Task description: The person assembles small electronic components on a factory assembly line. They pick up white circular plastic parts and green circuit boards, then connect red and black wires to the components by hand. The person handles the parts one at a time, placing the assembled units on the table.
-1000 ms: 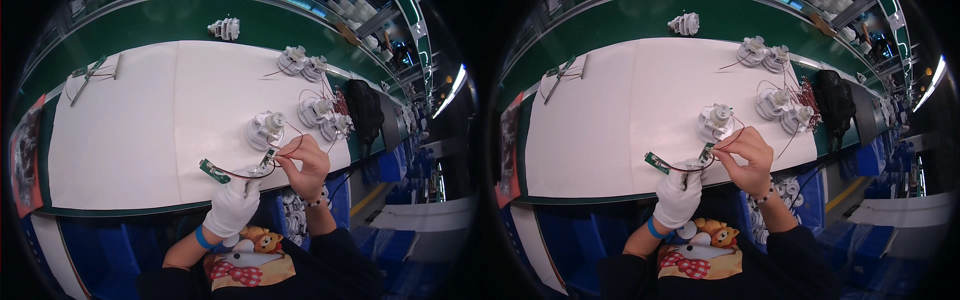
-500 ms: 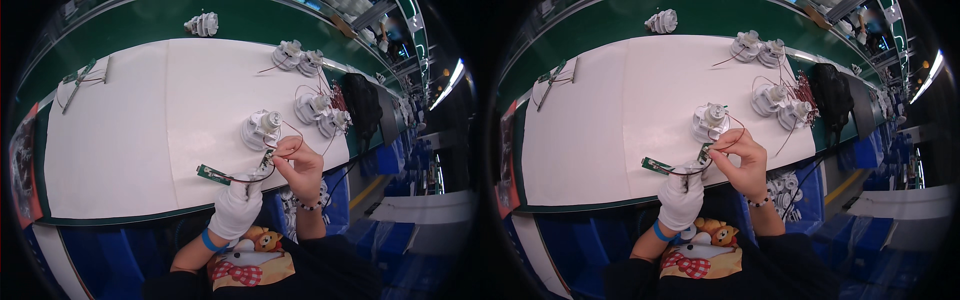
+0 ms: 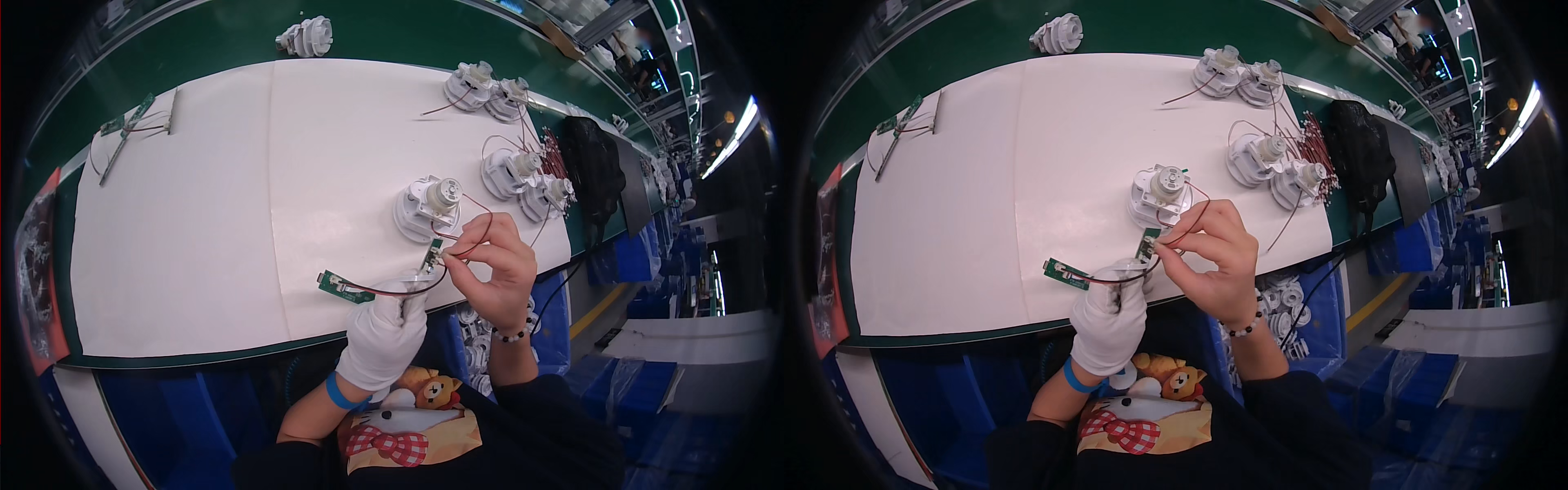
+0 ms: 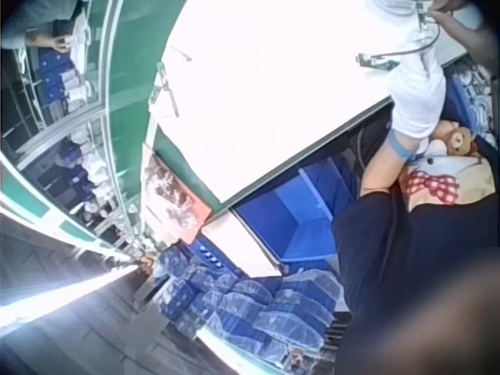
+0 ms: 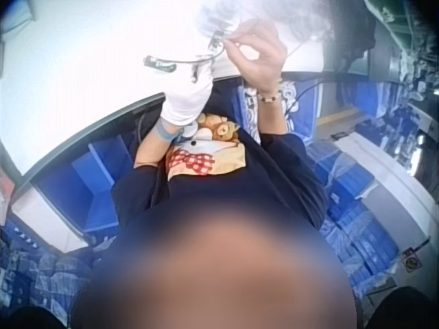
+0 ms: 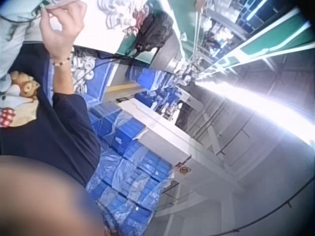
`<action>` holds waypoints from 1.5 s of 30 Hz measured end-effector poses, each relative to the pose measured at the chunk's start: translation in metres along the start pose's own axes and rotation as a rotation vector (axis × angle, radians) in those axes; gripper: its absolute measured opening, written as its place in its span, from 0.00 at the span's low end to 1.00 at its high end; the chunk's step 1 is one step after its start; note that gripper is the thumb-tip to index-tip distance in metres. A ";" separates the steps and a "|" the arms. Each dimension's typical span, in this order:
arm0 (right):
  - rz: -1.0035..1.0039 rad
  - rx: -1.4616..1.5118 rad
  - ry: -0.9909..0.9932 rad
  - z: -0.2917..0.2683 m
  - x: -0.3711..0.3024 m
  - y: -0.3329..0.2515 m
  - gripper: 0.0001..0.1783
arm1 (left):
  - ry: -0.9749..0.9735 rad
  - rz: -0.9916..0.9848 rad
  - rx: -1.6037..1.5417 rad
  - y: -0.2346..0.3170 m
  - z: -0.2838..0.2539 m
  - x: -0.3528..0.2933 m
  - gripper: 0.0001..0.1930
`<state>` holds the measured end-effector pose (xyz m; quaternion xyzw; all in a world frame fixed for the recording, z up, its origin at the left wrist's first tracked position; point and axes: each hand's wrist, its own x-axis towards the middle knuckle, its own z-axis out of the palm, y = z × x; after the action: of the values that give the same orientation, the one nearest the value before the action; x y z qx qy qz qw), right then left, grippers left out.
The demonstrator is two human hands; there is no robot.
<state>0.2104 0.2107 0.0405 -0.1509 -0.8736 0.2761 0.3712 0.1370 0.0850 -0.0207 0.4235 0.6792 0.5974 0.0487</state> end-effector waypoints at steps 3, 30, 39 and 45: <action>0.009 0.002 -0.073 -0.006 0.005 -0.001 0.06 | -0.020 0.042 0.031 0.000 -0.002 0.002 0.06; 0.355 0.577 -0.345 -0.009 0.005 0.019 0.16 | -0.225 0.088 0.124 0.006 -0.038 0.023 0.04; 0.715 0.559 0.101 -0.005 -0.040 0.055 0.10 | -0.569 0.399 0.462 0.069 -0.106 0.155 0.16; 0.731 0.464 0.047 0.007 -0.051 0.071 0.14 | -1.278 0.343 0.301 0.018 -0.001 0.179 0.22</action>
<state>0.2438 0.2410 -0.0339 -0.3691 -0.6691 0.5749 0.2927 0.0316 0.1957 0.0733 0.7973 0.5160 0.1280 0.2858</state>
